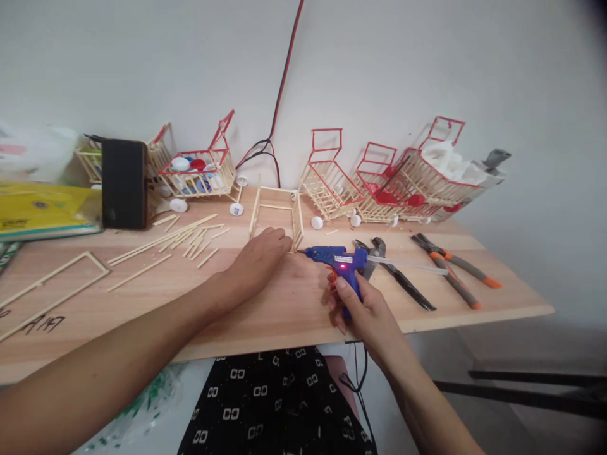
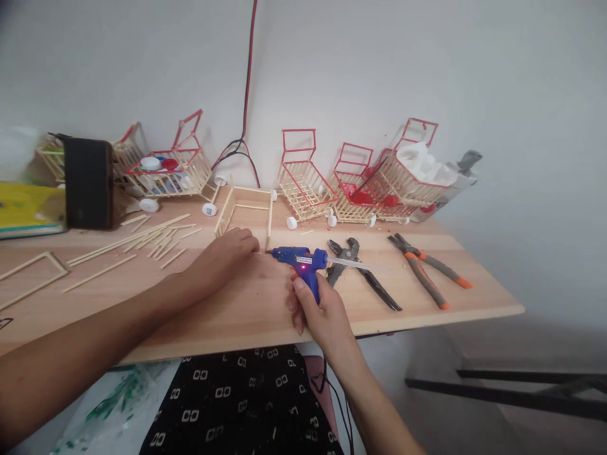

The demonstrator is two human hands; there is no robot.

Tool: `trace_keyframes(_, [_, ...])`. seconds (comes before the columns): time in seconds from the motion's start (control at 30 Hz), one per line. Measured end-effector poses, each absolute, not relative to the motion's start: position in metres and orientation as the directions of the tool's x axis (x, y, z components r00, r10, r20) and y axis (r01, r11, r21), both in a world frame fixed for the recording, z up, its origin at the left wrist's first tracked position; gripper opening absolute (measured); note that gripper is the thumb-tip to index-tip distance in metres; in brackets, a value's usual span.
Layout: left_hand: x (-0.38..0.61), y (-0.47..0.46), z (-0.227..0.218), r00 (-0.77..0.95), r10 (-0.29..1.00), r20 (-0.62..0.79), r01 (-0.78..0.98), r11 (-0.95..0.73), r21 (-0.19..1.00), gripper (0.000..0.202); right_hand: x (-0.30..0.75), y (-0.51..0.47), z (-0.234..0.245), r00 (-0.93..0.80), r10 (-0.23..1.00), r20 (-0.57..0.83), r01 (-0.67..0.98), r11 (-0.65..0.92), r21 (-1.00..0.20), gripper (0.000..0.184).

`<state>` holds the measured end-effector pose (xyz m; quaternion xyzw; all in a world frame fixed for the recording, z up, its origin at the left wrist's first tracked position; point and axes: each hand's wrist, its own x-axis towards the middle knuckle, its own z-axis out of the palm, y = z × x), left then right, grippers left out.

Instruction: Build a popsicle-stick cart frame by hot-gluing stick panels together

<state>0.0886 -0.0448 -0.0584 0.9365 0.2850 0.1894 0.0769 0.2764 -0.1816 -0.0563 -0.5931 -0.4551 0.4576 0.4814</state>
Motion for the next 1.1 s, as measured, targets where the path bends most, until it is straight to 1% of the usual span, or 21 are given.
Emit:
trace_keyframes(0.23, [0.0892, -0.0456, -0.0573, 0.754, 0.581, 0.307, 0.508, -0.812, 0.287, 0.024, 0.2756, -0.1808, -0.0576, 0.149, 0.983, -0.11, 0.059, -0.12, -0.991, 0.035])
trace_keyframes(0.53, [0.0894, -0.0433, -0.0596, 0.753, 0.574, 0.321, 0.51, -0.818, 0.266, 0.022, 0.2762, -0.1801, -0.0596, 0.132, 0.984, -0.116, 0.089, -0.128, -0.988, 0.036])
trace_keyframes(0.73, [0.0895, -0.0454, -0.0567, 0.752, 0.575, 0.322, 0.512, -0.818, 0.264, 0.023, 0.2755, -0.1796, -0.06, 0.133, 0.981, -0.14, 0.048, -0.148, -0.988, 0.036])
trace_keyframes(1.1, [0.0895, -0.0457, -0.056, 0.755, 0.581, 0.304, 0.521, -0.813, 0.26, 0.023, 0.2777, -0.1808, -0.0598, 0.14, 0.987, -0.08, 0.181, -0.106, -0.978, 0.036])
